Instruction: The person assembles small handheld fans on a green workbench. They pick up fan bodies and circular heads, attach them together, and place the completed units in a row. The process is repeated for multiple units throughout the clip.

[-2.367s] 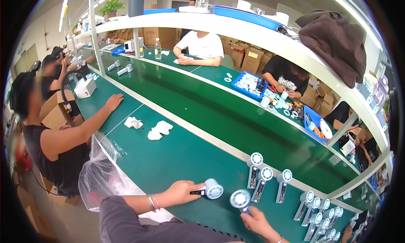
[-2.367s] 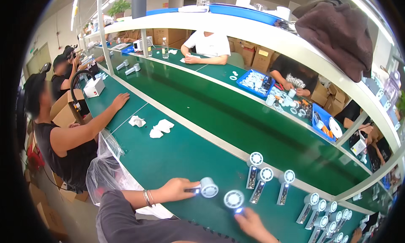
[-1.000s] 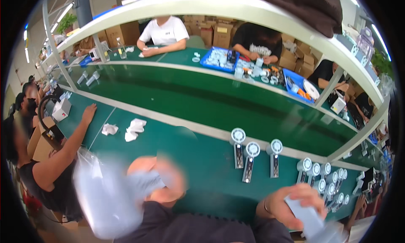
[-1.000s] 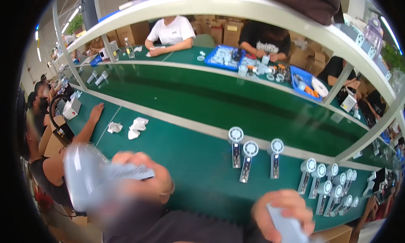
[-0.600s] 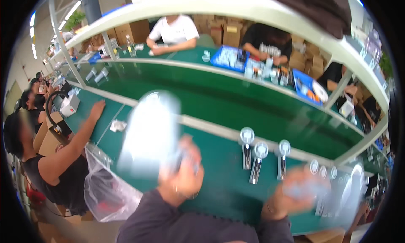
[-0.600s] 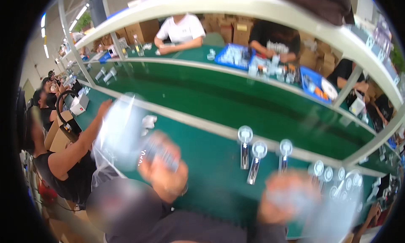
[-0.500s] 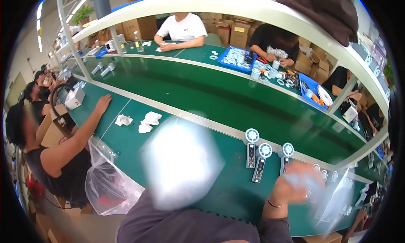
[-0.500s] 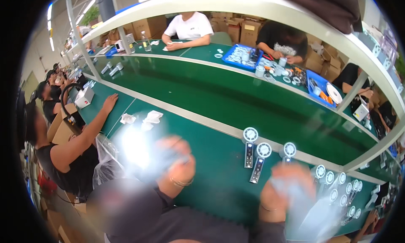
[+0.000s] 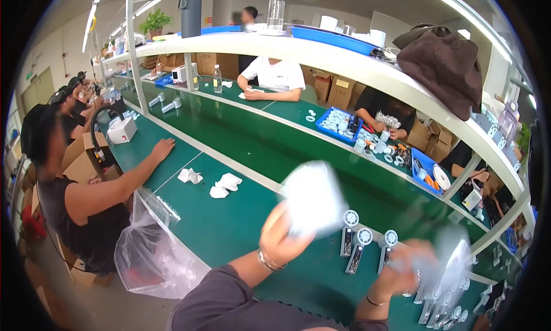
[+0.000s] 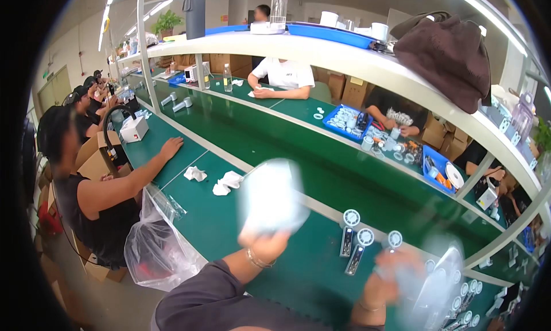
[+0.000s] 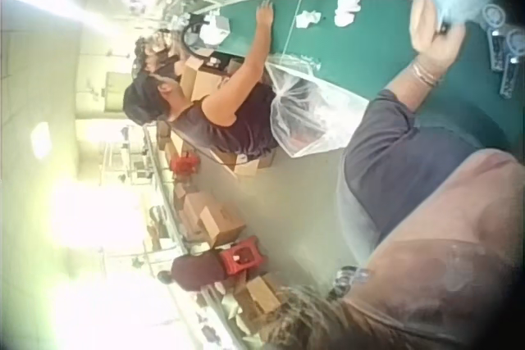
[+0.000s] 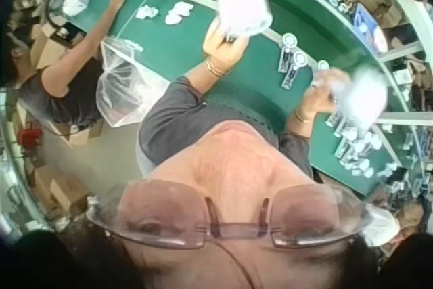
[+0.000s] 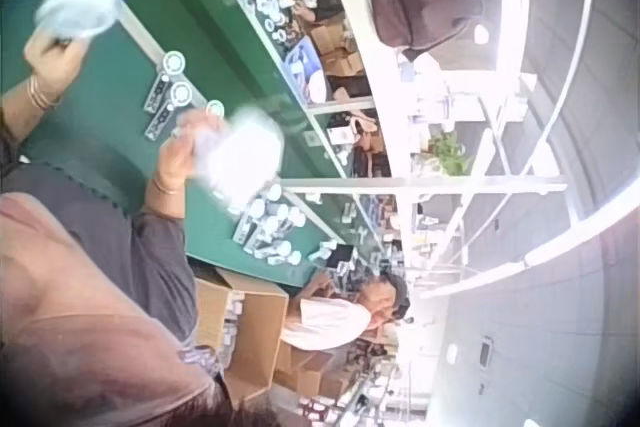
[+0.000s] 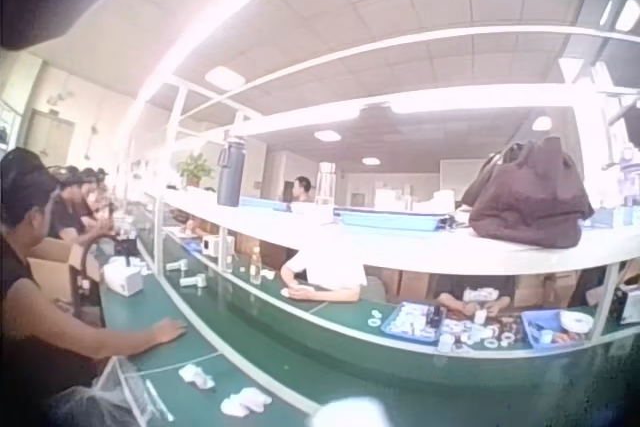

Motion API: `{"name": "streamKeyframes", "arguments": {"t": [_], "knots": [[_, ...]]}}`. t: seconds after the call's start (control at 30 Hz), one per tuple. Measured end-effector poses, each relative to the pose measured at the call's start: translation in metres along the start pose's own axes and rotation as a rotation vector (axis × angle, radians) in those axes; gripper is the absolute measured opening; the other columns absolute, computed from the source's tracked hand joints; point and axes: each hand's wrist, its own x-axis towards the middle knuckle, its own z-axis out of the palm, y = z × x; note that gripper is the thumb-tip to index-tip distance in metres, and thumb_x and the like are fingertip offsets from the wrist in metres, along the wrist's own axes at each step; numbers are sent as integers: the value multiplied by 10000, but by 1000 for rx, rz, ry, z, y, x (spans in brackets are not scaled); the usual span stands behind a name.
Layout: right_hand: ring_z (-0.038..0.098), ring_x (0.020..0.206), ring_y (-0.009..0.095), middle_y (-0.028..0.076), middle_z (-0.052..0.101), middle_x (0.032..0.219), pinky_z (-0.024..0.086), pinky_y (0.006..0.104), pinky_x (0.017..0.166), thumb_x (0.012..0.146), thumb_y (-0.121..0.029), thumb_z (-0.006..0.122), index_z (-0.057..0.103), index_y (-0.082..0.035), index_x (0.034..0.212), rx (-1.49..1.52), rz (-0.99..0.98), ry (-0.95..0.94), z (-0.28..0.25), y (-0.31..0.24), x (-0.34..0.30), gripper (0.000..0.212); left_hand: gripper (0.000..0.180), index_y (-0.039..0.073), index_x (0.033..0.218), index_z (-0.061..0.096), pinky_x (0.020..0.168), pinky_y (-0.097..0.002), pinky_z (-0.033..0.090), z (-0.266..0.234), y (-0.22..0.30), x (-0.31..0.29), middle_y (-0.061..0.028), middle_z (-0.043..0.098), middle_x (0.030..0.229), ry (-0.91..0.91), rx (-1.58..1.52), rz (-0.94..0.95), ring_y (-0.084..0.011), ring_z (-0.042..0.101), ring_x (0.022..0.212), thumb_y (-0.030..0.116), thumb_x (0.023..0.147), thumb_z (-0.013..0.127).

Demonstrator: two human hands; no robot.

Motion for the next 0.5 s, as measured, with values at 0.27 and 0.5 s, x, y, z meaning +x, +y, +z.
{"name": "streamKeyframes", "arguments": {"t": [0.27, 0.5], "knots": [[450, 622, 160, 93, 479, 850, 397, 294, 567, 899, -233, 460, 413, -23, 1152, -1036, -309, -765, 88, 62, -12, 333, 435, -2, 1098, 445, 387, -185, 356, -11, 39, 23, -143, 494, 937, 419, -518, 79, -125, 481, 622, 255, 800, 629], [430, 625, 167, 50, 428, 760, 361, 247, 542, 912, -307, 448, 436, -16, 1069, -499, -242, -810, 107, 61, -8, 331, 427, -14, 1093, 450, 575, -259, 452, -43, 46, 35, -153, 468, 1046, 107, -437, 431, -169, 492, 824, 239, 812, 649]]}}
